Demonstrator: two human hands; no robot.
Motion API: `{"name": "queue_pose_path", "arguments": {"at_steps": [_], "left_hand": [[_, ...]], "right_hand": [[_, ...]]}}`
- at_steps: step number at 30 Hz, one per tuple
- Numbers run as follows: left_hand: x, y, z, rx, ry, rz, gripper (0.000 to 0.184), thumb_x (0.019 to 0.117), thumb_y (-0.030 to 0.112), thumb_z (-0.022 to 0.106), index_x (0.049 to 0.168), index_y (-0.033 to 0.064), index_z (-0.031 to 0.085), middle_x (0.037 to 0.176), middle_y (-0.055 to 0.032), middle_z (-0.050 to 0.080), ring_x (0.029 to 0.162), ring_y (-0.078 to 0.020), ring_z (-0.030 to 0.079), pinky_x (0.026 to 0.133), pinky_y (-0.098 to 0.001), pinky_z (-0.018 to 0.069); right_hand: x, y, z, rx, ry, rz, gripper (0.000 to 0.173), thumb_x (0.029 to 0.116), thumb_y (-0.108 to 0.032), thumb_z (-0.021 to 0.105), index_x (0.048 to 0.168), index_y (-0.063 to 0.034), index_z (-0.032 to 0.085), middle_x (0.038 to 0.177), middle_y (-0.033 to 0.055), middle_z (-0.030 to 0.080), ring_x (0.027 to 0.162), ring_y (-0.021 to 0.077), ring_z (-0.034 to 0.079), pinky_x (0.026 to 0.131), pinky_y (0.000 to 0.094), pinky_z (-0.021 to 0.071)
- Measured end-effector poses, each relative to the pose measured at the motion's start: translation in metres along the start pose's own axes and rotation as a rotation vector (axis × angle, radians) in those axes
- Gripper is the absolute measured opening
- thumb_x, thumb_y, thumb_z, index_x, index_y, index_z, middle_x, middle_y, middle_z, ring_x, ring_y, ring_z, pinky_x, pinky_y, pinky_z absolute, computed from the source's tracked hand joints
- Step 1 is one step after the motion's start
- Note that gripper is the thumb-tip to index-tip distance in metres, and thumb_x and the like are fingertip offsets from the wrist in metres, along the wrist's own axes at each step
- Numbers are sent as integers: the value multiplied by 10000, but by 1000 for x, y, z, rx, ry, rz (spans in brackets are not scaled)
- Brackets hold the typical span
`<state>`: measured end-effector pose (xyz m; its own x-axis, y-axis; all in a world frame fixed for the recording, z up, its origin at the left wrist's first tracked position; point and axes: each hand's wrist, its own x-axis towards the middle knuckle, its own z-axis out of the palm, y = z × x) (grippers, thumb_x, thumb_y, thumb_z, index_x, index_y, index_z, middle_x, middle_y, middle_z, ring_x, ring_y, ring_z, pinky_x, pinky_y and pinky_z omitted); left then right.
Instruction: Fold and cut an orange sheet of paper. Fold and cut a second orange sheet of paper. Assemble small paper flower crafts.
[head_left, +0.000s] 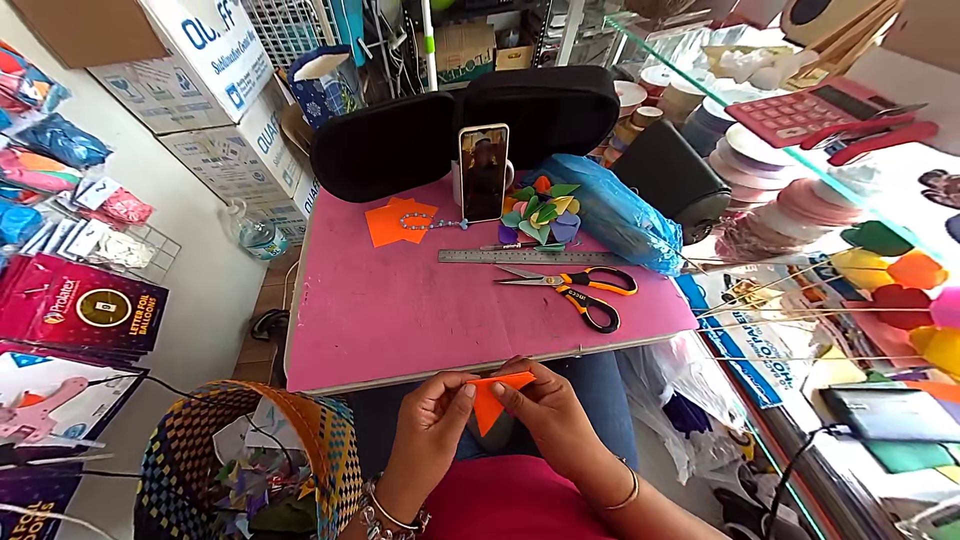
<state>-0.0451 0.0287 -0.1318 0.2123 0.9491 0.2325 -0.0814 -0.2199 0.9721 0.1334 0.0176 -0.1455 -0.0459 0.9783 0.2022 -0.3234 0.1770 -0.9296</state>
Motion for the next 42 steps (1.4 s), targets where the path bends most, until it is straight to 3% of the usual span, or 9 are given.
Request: {"name": "queue_pose_path", "arguments": {"at_steps": [5,20,31,37,42], "left_hand": [[-1,0,0,-28,12,-18,144,984,33,599,1031,30,734,898,9,739,740,-42,692,677,-200,596],[-3,-2,1,-152,-14,-100,162,969,-16,562,1026,25,707,891,-6,737,735,-66,707,671,-227,610],[-4,-8,1,-198,48,-76,194,925,-27,561,903,82,719,836,23,705,698,-26,664,639,-184,573],[-4,-8,2,-178,63,-39,188,924,-27,573,898,90,718,854,28,701,734,-25,666,662,-183,575],[-4,-9,2,-174,37,-56,168,950,-12,571,942,75,714,889,14,716,756,-33,676,674,-192,580]], "right_hand": [[-2,-3,3,16,-10,26,174,937,-18,701,1103,-68,682,1000,12,747,872,72,723,790,237,616],[-4,2,6,-13,9,-43,120,923,-40,729,1033,-88,737,1006,-2,716,886,62,702,796,226,613],[-6,0,8,-110,-38,-36,126,914,-42,734,1039,-57,723,1017,11,714,901,56,696,794,209,606],[-6,-1,9,-90,-45,-2,183,906,8,718,1081,-39,703,1025,18,737,882,70,716,789,227,617],[-6,0,9,-85,-21,1,154,905,14,713,1050,-37,716,1018,22,723,878,65,706,786,218,612]]}}
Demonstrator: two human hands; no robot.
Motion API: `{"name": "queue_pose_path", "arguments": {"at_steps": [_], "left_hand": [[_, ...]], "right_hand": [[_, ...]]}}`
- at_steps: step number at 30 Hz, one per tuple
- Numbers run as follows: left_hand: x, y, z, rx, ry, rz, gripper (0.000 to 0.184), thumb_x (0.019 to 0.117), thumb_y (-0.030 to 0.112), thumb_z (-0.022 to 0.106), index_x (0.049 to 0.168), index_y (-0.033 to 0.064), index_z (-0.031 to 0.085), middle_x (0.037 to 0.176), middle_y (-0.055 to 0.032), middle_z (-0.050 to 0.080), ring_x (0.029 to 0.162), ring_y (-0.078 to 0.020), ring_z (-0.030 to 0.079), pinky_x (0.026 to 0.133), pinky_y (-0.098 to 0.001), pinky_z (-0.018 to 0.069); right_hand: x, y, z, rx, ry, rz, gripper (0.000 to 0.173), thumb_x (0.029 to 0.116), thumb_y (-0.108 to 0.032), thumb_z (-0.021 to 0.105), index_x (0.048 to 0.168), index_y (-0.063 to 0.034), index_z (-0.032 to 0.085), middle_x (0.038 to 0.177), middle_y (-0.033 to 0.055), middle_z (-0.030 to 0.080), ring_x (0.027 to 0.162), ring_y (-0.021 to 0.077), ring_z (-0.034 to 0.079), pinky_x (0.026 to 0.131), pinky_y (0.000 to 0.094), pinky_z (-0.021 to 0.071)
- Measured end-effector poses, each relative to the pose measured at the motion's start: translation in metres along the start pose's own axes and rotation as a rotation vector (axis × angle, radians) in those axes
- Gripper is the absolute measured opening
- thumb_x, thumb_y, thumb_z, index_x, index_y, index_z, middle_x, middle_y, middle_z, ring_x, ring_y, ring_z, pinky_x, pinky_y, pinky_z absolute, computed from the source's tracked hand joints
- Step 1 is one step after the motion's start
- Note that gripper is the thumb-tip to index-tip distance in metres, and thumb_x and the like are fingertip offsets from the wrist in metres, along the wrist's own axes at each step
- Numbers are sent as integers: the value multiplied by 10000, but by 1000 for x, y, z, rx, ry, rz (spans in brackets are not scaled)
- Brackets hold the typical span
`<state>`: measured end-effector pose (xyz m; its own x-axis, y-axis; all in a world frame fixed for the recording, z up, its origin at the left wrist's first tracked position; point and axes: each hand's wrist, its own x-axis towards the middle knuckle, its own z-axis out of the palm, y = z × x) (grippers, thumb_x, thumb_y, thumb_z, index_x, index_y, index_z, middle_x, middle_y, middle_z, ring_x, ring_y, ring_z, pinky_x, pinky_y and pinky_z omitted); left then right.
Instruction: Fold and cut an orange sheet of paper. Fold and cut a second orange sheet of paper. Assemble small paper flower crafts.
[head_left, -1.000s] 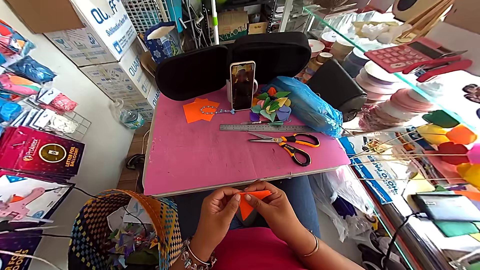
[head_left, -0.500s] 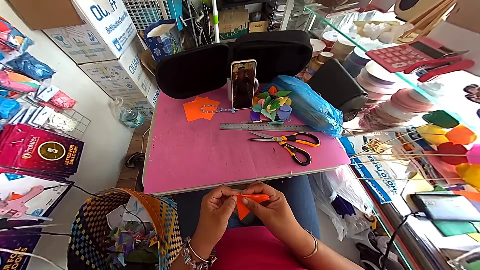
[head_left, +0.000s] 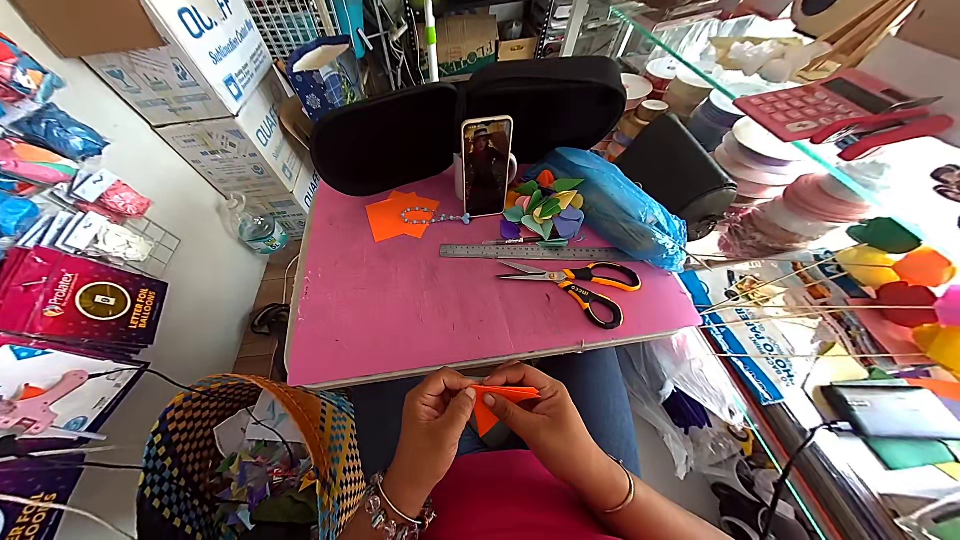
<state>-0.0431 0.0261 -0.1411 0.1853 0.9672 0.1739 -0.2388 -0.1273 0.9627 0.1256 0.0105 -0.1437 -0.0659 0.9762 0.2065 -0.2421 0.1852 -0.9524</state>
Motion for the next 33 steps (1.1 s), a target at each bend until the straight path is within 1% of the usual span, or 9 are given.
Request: {"name": "queue_pose_path", "arguments": {"at_steps": [9,12,16,21,25,33], "left_hand": [[0,-1,-3,5,-35,1,184,942,-14,553,923,86,707,859,29,698,732,-27,663,669,-189,575],[-1,0,-3,14,-37,1,190,944,-11,540,919,83,704,850,35,695,721,-16,652,660,-177,562],[0,-1,-2,20,-25,-4,201,936,-20,537,899,94,699,832,44,693,699,2,637,633,-158,543],[0,0,-1,45,-5,3,215,926,-25,530,874,102,695,816,57,687,696,13,633,623,-144,531],[1,0,-1,50,-2,1,223,928,-21,526,867,105,699,810,59,687,699,13,633,626,-147,534],[0,0,-1,32,2,-7,225,927,-20,523,877,103,704,823,52,690,712,10,636,633,-148,533]], "right_hand": [[0,3,-2,33,-15,-10,151,905,13,716,1043,-48,722,1029,19,714,864,62,700,760,214,611],[0,3,-2,28,-12,-8,152,902,15,716,1039,-49,721,1025,16,713,855,58,698,752,212,611],[0,2,-2,-13,-18,-18,134,903,-5,721,1027,-55,729,1020,18,707,888,57,692,767,206,606],[0,4,-2,-98,-31,-87,118,902,-22,721,1015,-52,731,1001,14,699,902,48,680,795,185,591],[0,5,-1,-124,-28,-115,115,900,-22,721,1012,-48,730,999,18,698,890,44,676,782,179,587],[0,5,0,-168,-20,-147,116,897,-19,717,1008,-49,730,995,21,694,906,46,675,795,178,587]]}}
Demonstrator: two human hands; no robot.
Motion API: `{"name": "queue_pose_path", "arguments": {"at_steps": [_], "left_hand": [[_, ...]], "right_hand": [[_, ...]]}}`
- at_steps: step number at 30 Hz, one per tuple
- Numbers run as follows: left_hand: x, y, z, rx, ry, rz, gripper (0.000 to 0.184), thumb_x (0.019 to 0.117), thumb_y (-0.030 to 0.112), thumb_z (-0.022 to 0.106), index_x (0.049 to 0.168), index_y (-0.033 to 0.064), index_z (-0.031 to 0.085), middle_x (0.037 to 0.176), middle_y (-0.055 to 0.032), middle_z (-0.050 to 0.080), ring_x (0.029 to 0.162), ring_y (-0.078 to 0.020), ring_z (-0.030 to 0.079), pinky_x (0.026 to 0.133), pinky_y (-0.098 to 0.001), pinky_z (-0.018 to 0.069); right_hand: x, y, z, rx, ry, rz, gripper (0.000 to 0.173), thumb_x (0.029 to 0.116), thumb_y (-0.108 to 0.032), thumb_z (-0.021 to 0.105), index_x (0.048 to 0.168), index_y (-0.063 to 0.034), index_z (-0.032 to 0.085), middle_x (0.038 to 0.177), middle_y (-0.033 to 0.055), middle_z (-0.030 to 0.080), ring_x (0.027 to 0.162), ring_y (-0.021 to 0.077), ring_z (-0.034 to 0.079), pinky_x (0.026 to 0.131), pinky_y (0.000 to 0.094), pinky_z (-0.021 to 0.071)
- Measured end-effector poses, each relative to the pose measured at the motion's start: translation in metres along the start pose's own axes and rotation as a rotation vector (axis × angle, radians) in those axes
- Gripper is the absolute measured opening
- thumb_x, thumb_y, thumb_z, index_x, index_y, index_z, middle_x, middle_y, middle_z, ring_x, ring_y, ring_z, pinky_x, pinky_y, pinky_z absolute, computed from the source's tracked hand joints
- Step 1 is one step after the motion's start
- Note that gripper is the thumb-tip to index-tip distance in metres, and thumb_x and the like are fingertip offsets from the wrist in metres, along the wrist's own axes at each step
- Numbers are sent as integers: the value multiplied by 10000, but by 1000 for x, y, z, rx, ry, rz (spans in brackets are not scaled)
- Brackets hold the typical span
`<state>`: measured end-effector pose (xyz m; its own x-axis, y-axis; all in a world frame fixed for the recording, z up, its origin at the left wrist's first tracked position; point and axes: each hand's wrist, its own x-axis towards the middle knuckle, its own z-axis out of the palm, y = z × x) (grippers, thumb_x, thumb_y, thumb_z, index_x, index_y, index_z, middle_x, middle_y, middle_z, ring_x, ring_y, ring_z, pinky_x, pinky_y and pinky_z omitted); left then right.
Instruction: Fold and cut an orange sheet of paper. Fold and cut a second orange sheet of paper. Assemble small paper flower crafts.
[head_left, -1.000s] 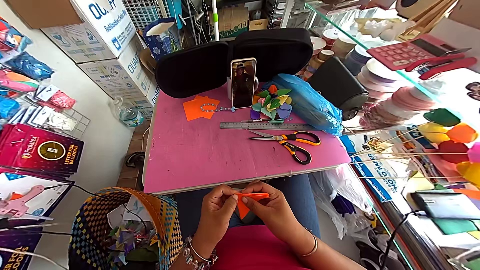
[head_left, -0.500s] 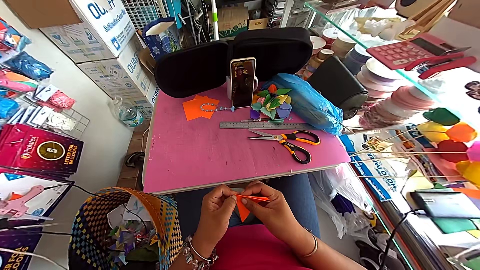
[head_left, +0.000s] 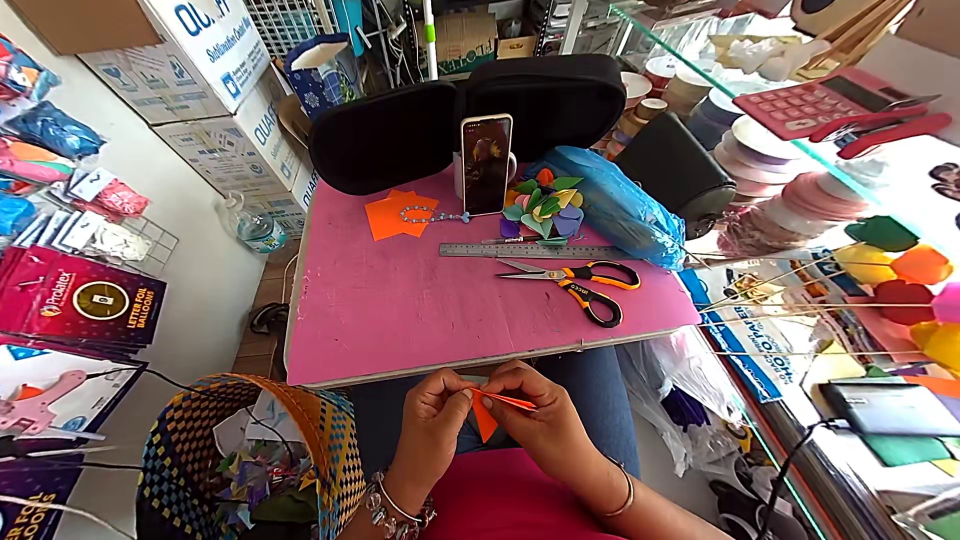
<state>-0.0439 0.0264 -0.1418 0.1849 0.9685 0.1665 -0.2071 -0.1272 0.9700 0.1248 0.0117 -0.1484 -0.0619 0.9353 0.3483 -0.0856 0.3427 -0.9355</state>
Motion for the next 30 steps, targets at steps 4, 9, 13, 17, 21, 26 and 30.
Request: {"name": "queue_pose_path", "arguments": {"at_steps": [4,9,13,17,21,26,30], "left_hand": [[0,-1,0,-6,-4,-5,224,931,-18,522,879,103,704,824,54,688,712,12,633,634,-145,529],[0,0,1,2,-2,-14,224,933,-20,521,882,102,702,833,51,695,712,12,635,629,-141,527],[0,0,0,6,-5,-8,218,929,-25,527,880,96,701,834,48,692,709,9,634,625,-143,528],[0,-1,0,9,-6,-7,216,933,-18,523,886,96,700,837,47,693,709,12,630,624,-139,522],[0,-1,0,10,-6,-13,215,938,-17,523,898,96,703,849,45,704,710,11,634,621,-140,522],[1,-1,0,4,-4,-12,214,937,-17,526,891,94,704,843,45,697,704,13,628,620,-141,521],[1,-1,0,4,-6,-11,213,940,-17,522,892,89,699,839,36,701,708,6,635,621,-144,525]], "right_hand": [[0,-1,0,-14,4,1,116,895,-18,715,1005,-53,730,994,19,693,907,47,674,795,176,586],[0,0,0,-20,8,-2,115,894,-14,714,1002,-49,731,992,21,692,920,47,674,804,178,587],[0,0,0,-21,12,-3,116,891,-12,715,1000,-49,731,993,24,693,917,50,676,803,181,589],[0,1,0,-24,13,-12,119,890,-8,715,1002,-46,731,991,26,693,907,51,678,796,179,591],[0,0,0,-46,11,-18,110,895,-18,714,999,-50,732,994,23,692,909,48,674,794,174,586],[0,0,0,-48,17,-11,105,899,-26,713,1002,-46,727,988,22,694,894,45,673,778,167,583],[0,0,0,-42,18,-1,100,906,-33,712,1004,-43,725,987,26,694,881,44,671,764,168,582]]}}
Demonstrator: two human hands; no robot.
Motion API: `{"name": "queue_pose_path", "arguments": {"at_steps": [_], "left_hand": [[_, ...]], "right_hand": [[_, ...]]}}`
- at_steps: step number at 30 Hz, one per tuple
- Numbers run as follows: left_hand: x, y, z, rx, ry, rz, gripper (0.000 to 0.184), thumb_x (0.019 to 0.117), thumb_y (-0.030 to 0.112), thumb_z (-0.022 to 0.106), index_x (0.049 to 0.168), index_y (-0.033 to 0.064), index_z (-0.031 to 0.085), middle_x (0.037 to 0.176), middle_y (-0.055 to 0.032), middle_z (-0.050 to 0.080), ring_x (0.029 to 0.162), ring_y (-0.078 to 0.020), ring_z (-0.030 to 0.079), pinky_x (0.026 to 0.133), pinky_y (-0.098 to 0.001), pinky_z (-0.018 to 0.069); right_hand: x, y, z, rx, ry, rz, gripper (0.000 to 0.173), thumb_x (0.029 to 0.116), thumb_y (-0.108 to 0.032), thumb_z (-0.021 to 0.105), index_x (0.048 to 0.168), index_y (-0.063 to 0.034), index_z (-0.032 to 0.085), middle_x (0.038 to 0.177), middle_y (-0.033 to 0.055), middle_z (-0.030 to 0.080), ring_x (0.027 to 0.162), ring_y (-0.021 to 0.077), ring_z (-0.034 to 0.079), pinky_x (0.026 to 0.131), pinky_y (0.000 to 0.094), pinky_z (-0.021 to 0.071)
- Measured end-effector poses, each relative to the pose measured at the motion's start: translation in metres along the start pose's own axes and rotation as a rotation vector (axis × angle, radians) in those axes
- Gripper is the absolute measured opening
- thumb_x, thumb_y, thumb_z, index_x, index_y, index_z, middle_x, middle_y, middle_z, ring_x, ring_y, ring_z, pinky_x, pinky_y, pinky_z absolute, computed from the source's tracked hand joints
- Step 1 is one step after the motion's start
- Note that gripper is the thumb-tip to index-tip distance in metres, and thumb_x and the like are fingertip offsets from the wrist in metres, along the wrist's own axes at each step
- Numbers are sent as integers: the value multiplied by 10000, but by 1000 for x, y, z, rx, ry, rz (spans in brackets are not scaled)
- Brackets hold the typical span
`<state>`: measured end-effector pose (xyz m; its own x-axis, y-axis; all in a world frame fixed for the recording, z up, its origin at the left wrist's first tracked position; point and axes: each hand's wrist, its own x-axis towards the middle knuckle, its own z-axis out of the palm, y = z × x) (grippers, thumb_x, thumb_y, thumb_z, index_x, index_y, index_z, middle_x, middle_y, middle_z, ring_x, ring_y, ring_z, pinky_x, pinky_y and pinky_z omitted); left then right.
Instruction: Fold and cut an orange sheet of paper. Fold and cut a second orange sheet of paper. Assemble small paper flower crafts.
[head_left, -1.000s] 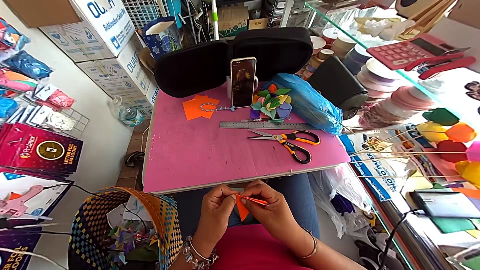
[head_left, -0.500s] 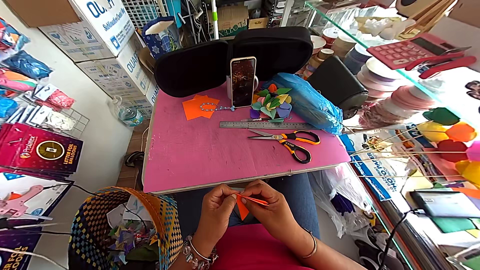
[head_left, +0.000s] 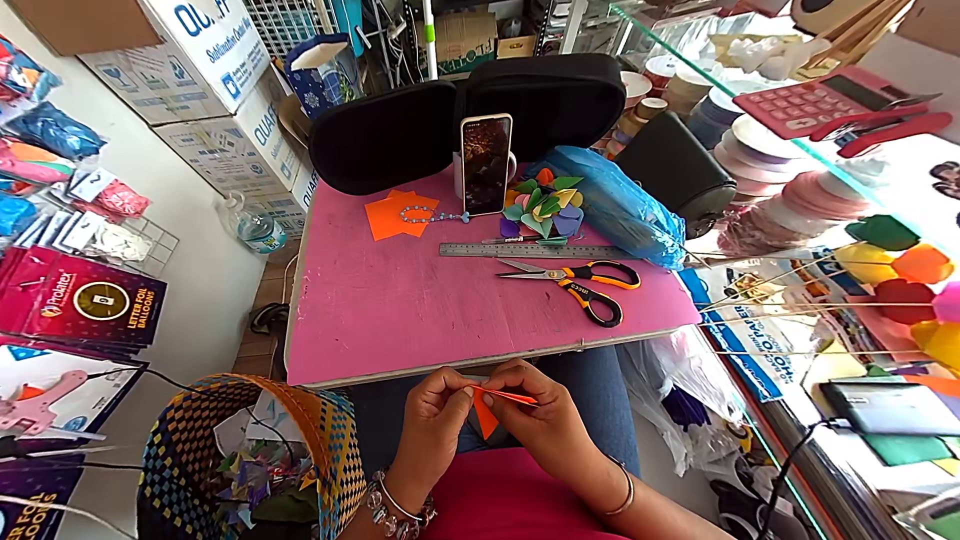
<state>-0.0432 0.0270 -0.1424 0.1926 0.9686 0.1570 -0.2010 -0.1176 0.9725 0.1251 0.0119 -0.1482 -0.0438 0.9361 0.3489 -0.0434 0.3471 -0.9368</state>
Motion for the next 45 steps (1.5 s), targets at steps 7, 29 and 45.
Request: {"name": "queue_pose_path", "arguments": {"at_steps": [7,29,45], "left_hand": [[0,0,0,-1,-2,4,214,945,-15,519,899,89,700,856,35,707,709,7,634,620,-141,521],[-1,-1,1,-8,21,37,228,939,-26,516,890,91,705,856,37,698,726,4,641,631,-143,530],[-1,0,2,-12,41,8,231,943,-18,510,892,85,710,856,27,691,688,8,615,603,-136,509]], "right_hand": [[0,0,0,1,2,10,98,909,-31,708,1005,-43,724,989,26,694,875,43,670,756,167,581],[-1,2,1,0,-19,-48,143,885,3,713,1016,-53,726,1009,40,686,911,67,678,789,190,595],[-2,2,3,-108,-19,-141,151,889,-2,702,1031,-47,724,1013,49,666,899,48,657,766,160,579]]}}
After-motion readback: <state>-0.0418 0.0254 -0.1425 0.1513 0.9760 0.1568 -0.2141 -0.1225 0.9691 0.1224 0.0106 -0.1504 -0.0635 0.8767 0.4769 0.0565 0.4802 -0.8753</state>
